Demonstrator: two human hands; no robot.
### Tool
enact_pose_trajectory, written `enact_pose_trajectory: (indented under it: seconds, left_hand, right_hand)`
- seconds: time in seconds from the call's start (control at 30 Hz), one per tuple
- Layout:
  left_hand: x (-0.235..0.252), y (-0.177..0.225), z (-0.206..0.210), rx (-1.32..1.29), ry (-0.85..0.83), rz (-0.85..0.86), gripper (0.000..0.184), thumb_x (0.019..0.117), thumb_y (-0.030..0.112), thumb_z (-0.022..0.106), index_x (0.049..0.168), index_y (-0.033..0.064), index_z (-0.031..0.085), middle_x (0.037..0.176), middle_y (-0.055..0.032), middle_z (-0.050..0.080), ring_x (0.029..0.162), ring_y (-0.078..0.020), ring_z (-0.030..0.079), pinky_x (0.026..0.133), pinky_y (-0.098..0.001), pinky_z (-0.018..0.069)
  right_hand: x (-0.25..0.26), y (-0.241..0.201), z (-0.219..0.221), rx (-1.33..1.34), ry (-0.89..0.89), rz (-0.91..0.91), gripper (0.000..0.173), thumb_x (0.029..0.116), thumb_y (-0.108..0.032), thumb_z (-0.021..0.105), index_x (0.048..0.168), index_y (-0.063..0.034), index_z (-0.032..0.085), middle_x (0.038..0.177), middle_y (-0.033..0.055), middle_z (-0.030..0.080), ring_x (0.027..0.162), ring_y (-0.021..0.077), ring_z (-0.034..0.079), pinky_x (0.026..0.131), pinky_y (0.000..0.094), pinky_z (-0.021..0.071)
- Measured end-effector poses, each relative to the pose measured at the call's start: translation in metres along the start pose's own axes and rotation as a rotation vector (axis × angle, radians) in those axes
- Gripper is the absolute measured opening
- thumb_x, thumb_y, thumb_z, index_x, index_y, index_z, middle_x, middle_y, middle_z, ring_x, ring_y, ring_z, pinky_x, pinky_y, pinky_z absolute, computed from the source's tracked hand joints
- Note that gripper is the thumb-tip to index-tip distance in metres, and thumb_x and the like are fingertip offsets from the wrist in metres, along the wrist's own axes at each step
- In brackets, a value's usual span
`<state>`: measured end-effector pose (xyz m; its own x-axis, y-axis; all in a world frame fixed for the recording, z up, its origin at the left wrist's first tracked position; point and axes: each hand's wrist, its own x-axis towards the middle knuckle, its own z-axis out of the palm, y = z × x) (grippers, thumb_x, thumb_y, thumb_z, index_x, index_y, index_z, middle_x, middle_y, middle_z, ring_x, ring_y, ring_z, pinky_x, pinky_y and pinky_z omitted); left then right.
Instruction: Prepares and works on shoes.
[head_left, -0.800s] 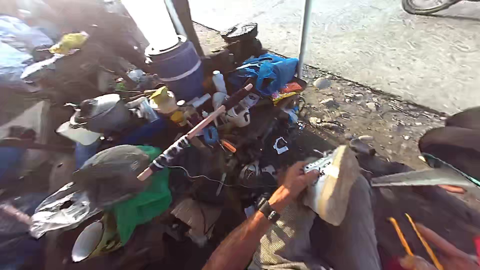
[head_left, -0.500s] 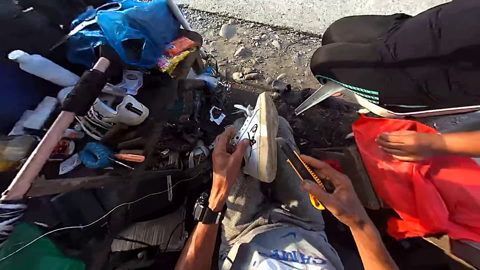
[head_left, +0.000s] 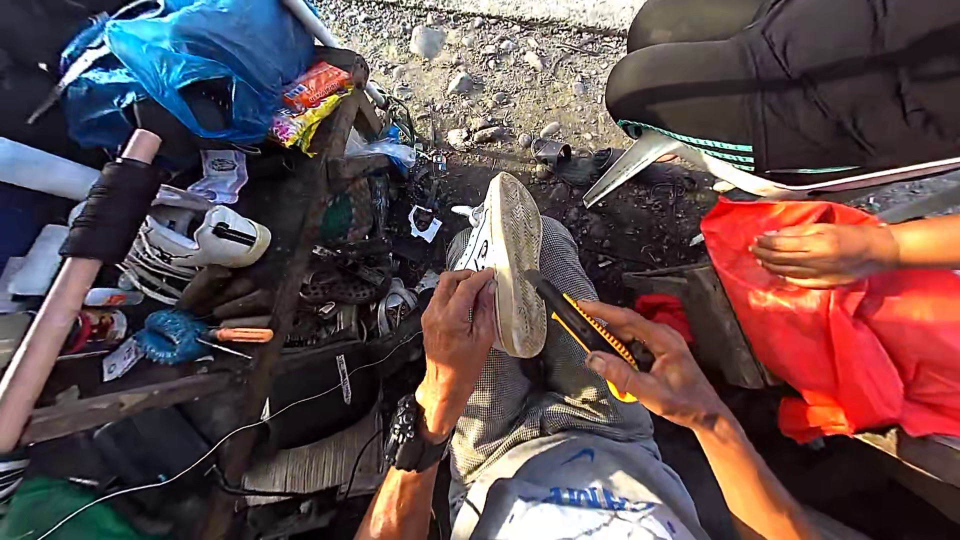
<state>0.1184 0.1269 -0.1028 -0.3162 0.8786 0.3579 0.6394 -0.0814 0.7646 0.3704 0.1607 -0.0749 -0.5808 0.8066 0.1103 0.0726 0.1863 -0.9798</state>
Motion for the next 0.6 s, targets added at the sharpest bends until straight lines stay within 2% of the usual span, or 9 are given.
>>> enact_pose_trajectory:
  seconds: [0.17,0.3,0.47,0.53,0.6]
  left_hand:
    - [0.004,-0.001,0.005,0.115,0.003,0.035,0.023,0.1027,0.016,0.055,0.102,0.0003,0.072,0.093,-0.0123,0.069,0.080,-0.0173,0.067,0.073,-0.0300,0.0570]
    - [0.006,0.001,0.006,0.178,-0.001,0.078,0.022,0.1023,0.014,0.055,0.101,-0.0007,0.071,0.089,-0.0120,0.069,0.076,-0.0192,0.067,0.070,-0.0321,0.0570]
    - [0.012,0.000,0.001,0.219,-0.018,0.147,0.021,0.1011,0.014,0.055,0.099,0.0000,0.071,0.085,-0.0115,0.068,0.071,-0.0195,0.066,0.064,-0.0328,0.0559]
    - [0.014,-0.002,0.000,0.235,-0.028,0.175,0.021,0.1006,0.014,0.055,0.098,0.0002,0.070,0.084,-0.0116,0.068,0.070,-0.0203,0.066,0.063,-0.0338,0.0558]
    - [0.015,-0.002,-0.001,0.243,-0.037,0.191,0.021,0.1003,0.014,0.055,0.098,0.0000,0.070,0.084,-0.0118,0.068,0.071,-0.0207,0.067,0.064,-0.0340,0.0562]
  right_hand:
    - [0.022,0.000,-0.001,-0.058,-0.071,-0.020,0.049,0.0964,-0.019,0.066,0.140,0.0015,0.059,0.113,0.0054,0.074,0.092,0.0021,0.069,0.080,0.0196,0.0590]
    - [0.035,-0.004,-0.008,-0.135,-0.140,0.025,0.048,0.0963,-0.021,0.066,0.140,-0.0031,0.061,0.109,0.0037,0.075,0.089,0.0021,0.069,0.079,0.0213,0.0584]
    - [0.049,-0.009,-0.016,-0.218,-0.217,0.053,0.047,0.0964,-0.024,0.065,0.141,-0.0089,0.062,0.112,0.0012,0.075,0.091,0.0022,0.069,0.080,0.0232,0.0584]
    - [0.056,-0.020,-0.019,-0.288,-0.235,0.091,0.046,0.0961,-0.027,0.065,0.140,-0.0139,0.064,0.109,-0.0014,0.075,0.087,0.0014,0.068,0.076,0.0243,0.0576]
    - [0.064,-0.032,-0.020,-0.374,-0.247,0.122,0.045,0.0950,-0.030,0.064,0.138,-0.0177,0.066,0.100,-0.0023,0.073,0.077,0.0029,0.062,0.070,0.0274,0.0532]
